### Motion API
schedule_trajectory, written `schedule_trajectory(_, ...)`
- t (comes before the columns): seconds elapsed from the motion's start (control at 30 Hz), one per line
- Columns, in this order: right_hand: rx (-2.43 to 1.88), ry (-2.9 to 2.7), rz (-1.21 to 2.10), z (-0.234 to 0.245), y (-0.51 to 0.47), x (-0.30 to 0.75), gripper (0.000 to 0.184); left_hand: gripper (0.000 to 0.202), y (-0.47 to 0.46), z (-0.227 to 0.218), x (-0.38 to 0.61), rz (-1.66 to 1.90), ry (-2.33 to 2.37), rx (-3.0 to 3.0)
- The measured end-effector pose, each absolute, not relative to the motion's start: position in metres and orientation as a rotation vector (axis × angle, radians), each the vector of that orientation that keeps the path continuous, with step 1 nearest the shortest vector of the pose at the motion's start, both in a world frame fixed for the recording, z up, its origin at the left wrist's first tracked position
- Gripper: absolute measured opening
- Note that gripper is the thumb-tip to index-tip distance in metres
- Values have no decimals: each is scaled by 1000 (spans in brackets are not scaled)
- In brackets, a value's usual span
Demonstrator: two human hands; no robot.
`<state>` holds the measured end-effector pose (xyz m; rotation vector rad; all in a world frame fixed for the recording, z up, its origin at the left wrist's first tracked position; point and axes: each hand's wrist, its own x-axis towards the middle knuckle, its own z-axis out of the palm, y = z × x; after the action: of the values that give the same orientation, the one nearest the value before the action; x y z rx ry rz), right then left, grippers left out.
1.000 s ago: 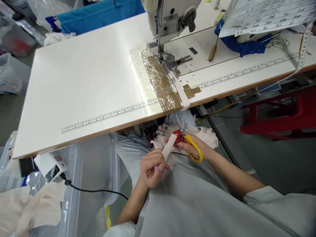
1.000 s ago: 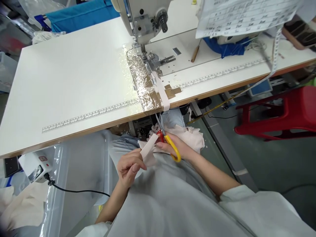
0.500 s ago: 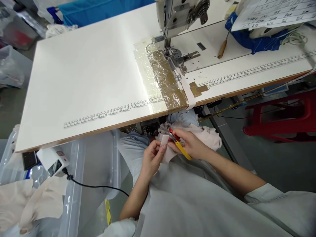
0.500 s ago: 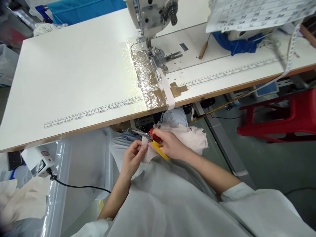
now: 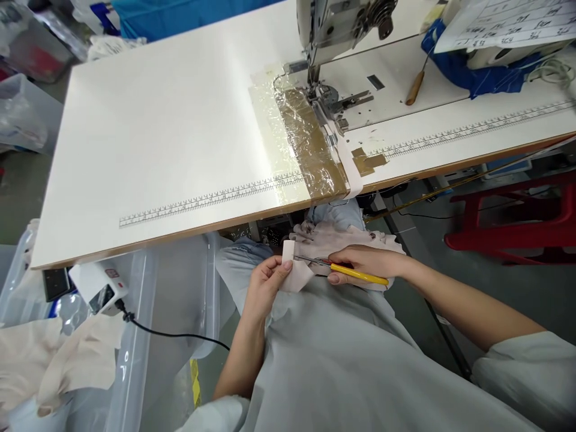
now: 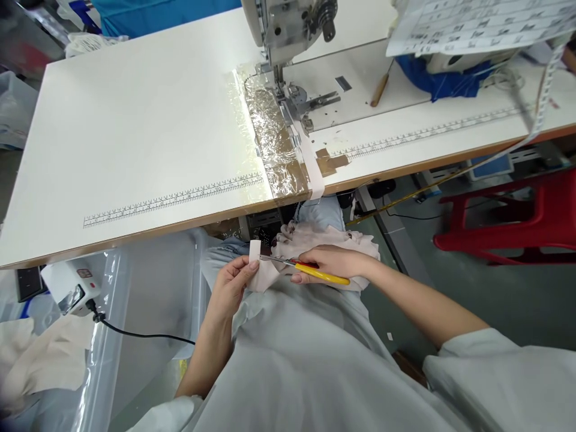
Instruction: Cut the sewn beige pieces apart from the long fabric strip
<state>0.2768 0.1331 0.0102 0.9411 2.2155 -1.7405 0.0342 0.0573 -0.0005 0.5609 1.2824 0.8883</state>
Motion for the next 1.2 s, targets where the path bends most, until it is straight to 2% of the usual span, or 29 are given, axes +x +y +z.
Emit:
schedule_trajectory(0.27, 866, 2215, -1667, 12, 142, 268, 58, 52, 58, 1, 32, 854, 1329, 517)
schedule_trajectory(0.7, 1008, 2450, -1119, 17, 131, 265, 42, 49, 56, -5, 32, 889, 1349, 604)
schedule_trajectory(0.87, 1055, 2453, -1089, 17, 127, 264, 48, 50, 55, -6, 34, 886, 1342, 580)
schedule_trajectory(1.2, 1059, 2537, -1008, 22, 126, 259, 44, 50, 54, -3, 37, 872, 1299, 605)
